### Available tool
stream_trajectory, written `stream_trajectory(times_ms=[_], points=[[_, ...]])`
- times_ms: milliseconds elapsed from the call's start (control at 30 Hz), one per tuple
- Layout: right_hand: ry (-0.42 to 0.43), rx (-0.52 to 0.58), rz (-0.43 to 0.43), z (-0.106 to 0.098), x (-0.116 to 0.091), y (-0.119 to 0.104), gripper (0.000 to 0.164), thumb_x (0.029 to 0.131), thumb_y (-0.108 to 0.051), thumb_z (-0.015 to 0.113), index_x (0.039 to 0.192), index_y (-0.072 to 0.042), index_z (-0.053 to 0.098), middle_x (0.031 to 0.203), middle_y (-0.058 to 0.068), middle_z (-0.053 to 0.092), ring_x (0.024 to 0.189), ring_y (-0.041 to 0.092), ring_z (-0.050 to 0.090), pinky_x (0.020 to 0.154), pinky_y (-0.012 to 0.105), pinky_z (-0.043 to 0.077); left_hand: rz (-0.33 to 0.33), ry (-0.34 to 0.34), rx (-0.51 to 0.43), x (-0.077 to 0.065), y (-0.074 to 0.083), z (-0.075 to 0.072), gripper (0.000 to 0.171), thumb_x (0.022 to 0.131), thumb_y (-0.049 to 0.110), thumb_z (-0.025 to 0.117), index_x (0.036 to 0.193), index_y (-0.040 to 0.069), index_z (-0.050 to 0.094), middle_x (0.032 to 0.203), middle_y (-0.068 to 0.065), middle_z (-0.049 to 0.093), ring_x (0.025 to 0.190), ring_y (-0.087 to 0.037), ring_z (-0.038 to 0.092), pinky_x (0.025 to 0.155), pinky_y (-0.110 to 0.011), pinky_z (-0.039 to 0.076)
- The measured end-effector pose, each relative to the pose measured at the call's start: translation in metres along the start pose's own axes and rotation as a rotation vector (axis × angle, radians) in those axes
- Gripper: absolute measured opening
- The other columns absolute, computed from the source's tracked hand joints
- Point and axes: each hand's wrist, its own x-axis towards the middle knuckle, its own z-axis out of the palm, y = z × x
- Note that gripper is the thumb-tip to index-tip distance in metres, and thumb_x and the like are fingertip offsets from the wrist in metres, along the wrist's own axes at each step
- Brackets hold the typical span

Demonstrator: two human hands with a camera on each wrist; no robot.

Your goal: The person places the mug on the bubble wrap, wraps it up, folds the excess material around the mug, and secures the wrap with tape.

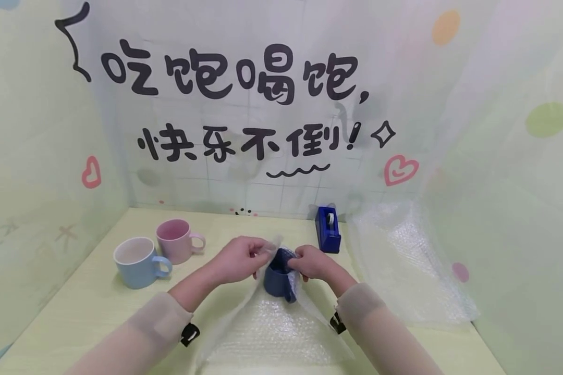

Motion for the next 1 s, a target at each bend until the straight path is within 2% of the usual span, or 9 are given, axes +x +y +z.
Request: stream_trajectory(times_ms=[133,233,300,400,467,533,633,800,1000], points=[[-0.002,0.002,0.001,0.0,0.0,-0.001,0.028,0.1,-0.019,0.063,0.075,-0.013,0.052,0.055,0.0,0.057,0.056,0.015,0.051,0.054,0.026,0.038,0.047,-0.03,0.079,0.002,-0.005,0.012,0.035,0.11,0.036,0.064,0.13,0.011,0.079,0.102,-0.002,0.08,0.066,-0.01,0.06,0.061,-0.027,0.051],[-0.008,0.006,-0.018,0.0,0.0,-0.001,0.024,0.1,-0.019,0.063,0.078,-0.012,0.056,0.056,0.0,0.056,0.054,0.014,0.05,0.052,0.025,0.037,0.089,-0.058,0.141,0.001,-0.009,0.014,0.038,0.111,0.039,0.062,0.132,0.012,0.078,0.119,-0.001,0.079,0.083,-0.014,0.066,0.077,-0.033,0.058],[-0.011,0.007,-0.029,0.001,0.0,-0.001,0.022,0.1,-0.018,0.063,0.08,-0.012,0.057,0.056,0.0,0.055,0.054,0.014,0.05,0.052,0.024,0.037,0.143,-0.073,0.19,0.001,-0.012,0.014,0.037,0.113,0.032,0.056,0.135,0.011,0.077,0.125,-0.002,0.079,0.099,-0.019,0.07,0.09,-0.041,0.06],[-0.013,0.002,-0.033,0.001,0.0,-0.001,0.022,0.1,-0.016,0.062,0.08,-0.012,0.056,0.056,0.0,0.054,0.054,0.014,0.05,0.052,0.024,0.037,0.261,-0.094,0.347,0.001,-0.016,0.014,0.039,0.111,0.012,0.049,0.139,0.011,0.076,0.134,-0.006,0.076,0.117,-0.025,0.066,0.103,-0.046,0.057],[-0.017,0.004,-0.028,0.001,-0.001,-0.001,0.024,0.102,-0.017,0.062,0.08,-0.012,0.054,0.057,0.0,0.054,0.054,0.014,0.05,0.053,0.025,0.037,0.326,-0.12,0.464,0.002,-0.019,0.016,0.043,0.108,0.004,0.05,0.143,0.012,0.074,0.141,-0.008,0.072,0.115,-0.026,0.062,0.101,-0.045,0.055],[-0.026,0.013,-0.016,0.001,-0.001,-0.001,0.028,0.104,-0.019,0.062,0.078,-0.013,0.051,0.058,0.0,0.053,0.054,0.015,0.051,0.054,0.025,0.037,0.362,-0.149,0.547,0.003,-0.022,0.018,0.045,0.106,0.001,0.051,0.143,0.014,0.074,0.145,-0.007,0.07,0.111,-0.025,0.058,0.098,-0.042,0.054],[-0.032,0.022,-0.009,0.001,-0.001,0.0,0.032,0.104,-0.02,0.064,0.076,-0.014,0.049,0.06,0.0,0.052,0.055,0.016,0.053,0.054,0.026,0.038,0.364,-0.172,0.577,0.005,-0.025,0.02,0.043,0.106,0.002,0.052,0.14,0.013,0.075,0.145,-0.005,0.071,0.108,-0.023,0.058,0.096,-0.04,0.054],[-0.032,0.013,-0.005,-0.001,0.0,0.0,0.033,0.102,-0.019,0.065,0.074,-0.015,0.048,0.061,0.0,0.054,0.056,0.018,0.054,0.054,0.026,0.039,0.336,-0.183,0.587,0.012,-0.024,0.023,0.04,0.104,0.004,0.05,0.132,0.012,0.076,0.133,-0.004,0.075,0.11,-0.025,0.062,0.1,-0.042,0.055],[-0.036,0.001,0.009,-0.002,-0.001,-0.002,0.032,0.102,-0.017,0.062,0.074,-0.014,0.048,0.061,0.001,0.057,0.057,0.019,0.056,0.054,0.027,0.038,0.32,-0.246,0.683,0.019,-0.018,0.025,0.032,0.101,0.004,0.051,0.118,0.007,0.077,0.115,-0.004,0.07,0.095,-0.022,0.05,0.09,-0.038,0.048]])
